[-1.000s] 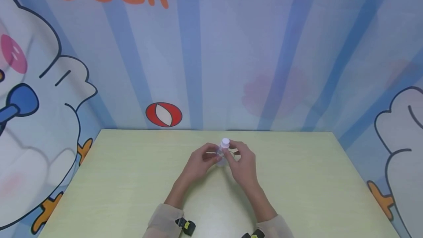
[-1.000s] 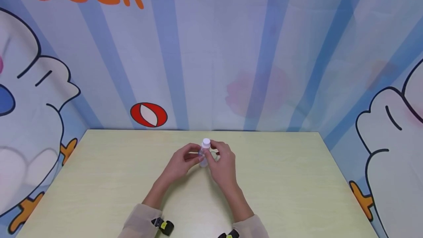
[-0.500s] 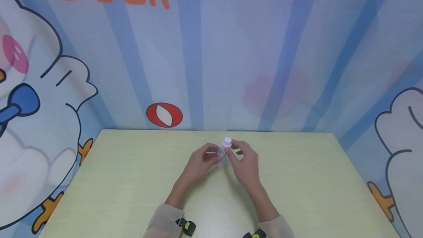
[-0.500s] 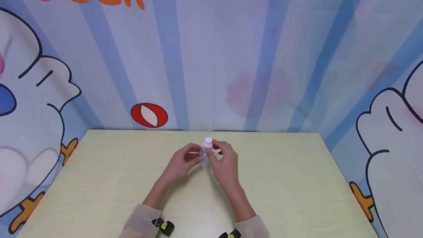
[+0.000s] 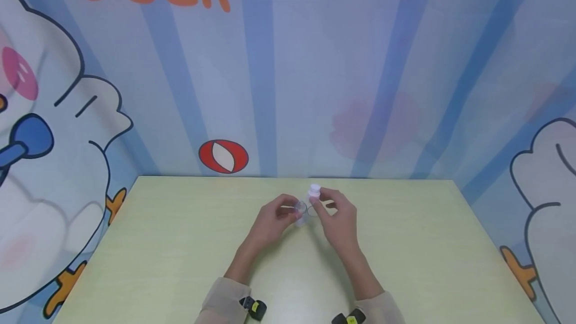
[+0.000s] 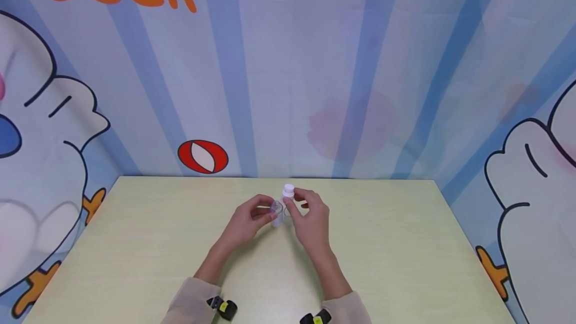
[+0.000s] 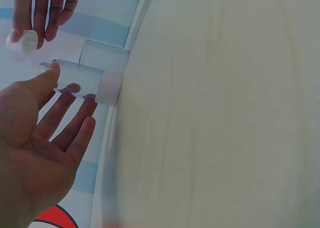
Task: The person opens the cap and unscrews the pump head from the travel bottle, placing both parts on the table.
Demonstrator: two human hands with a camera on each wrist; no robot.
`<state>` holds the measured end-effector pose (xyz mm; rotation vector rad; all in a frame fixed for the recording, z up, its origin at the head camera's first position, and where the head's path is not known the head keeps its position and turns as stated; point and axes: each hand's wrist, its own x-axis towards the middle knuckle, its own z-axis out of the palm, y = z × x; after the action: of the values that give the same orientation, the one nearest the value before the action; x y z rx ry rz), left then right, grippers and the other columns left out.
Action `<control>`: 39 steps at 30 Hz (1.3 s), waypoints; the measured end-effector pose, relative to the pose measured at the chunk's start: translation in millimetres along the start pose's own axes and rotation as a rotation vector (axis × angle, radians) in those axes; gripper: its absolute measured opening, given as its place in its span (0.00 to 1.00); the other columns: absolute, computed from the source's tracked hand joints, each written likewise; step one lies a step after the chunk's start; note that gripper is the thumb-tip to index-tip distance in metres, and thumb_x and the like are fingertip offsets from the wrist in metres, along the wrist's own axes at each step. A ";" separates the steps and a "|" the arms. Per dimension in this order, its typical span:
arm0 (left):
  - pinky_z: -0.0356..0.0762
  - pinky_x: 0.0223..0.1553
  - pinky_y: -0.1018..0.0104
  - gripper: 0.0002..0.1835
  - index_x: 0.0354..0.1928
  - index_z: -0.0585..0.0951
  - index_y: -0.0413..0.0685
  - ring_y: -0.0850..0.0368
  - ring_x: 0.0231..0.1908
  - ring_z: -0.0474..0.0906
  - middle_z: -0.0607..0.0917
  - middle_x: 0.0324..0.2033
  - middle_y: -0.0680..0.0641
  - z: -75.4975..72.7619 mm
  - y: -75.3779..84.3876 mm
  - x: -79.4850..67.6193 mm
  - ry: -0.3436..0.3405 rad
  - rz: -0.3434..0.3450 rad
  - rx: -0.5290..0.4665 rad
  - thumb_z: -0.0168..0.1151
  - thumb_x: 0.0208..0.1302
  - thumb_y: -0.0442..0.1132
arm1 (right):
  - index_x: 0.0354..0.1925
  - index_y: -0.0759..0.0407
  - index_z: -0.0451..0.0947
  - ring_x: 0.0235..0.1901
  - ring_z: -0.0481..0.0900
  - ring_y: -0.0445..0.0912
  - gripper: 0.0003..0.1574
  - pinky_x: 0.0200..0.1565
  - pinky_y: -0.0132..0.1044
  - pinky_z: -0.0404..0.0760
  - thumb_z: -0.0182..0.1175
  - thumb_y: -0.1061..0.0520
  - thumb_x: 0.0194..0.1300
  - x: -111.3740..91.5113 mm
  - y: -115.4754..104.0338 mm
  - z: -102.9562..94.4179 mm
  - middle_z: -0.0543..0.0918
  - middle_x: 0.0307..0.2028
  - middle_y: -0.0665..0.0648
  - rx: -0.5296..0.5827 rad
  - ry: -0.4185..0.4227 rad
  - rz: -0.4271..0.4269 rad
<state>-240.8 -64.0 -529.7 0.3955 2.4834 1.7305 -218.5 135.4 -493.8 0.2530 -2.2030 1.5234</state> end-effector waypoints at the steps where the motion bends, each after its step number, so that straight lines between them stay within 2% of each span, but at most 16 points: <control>1: 0.84 0.60 0.55 0.16 0.60 0.81 0.62 0.50 0.60 0.84 0.85 0.60 0.52 0.2 0.0 0.1 0.001 -0.005 0.001 0.70 0.74 0.46 | 0.53 0.57 0.87 0.47 0.86 0.49 0.16 0.51 0.56 0.86 0.73 0.54 0.70 0.3 -0.3 -0.8 0.90 0.45 0.53 0.004 0.001 0.005; 11: 0.84 0.61 0.52 0.16 0.60 0.82 0.62 0.49 0.59 0.85 0.85 0.60 0.50 0.0 4.0 -2.8 0.007 -0.002 0.011 0.70 0.74 0.46 | 0.53 0.57 0.87 0.46 0.86 0.48 0.15 0.51 0.60 0.86 0.73 0.54 0.70 3.2 2.8 -5.4 0.91 0.43 0.53 0.013 0.013 0.020; 26: 0.84 0.61 0.53 0.17 0.61 0.81 0.62 0.50 0.59 0.85 0.86 0.59 0.51 0.2 2.5 -2.2 0.005 0.002 0.009 0.70 0.73 0.46 | 0.50 0.55 0.87 0.44 0.86 0.44 0.14 0.49 0.45 0.86 0.74 0.52 0.69 6.4 7.0 -11.0 0.91 0.42 0.51 0.034 0.022 0.072; 39: 0.84 0.61 0.53 0.17 0.61 0.81 0.60 0.51 0.59 0.85 0.85 0.60 0.51 -0.5 0.4 -1.0 0.000 0.009 0.016 0.70 0.74 0.46 | 0.48 0.58 0.87 0.42 0.85 0.45 0.14 0.49 0.45 0.86 0.74 0.51 0.69 7.6 6.8 -15.0 0.90 0.41 0.53 0.025 0.034 0.108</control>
<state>-239.9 -64.6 -529.2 0.4086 2.5011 1.7147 -224.1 152.5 -491.6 0.1167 -2.2034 1.6014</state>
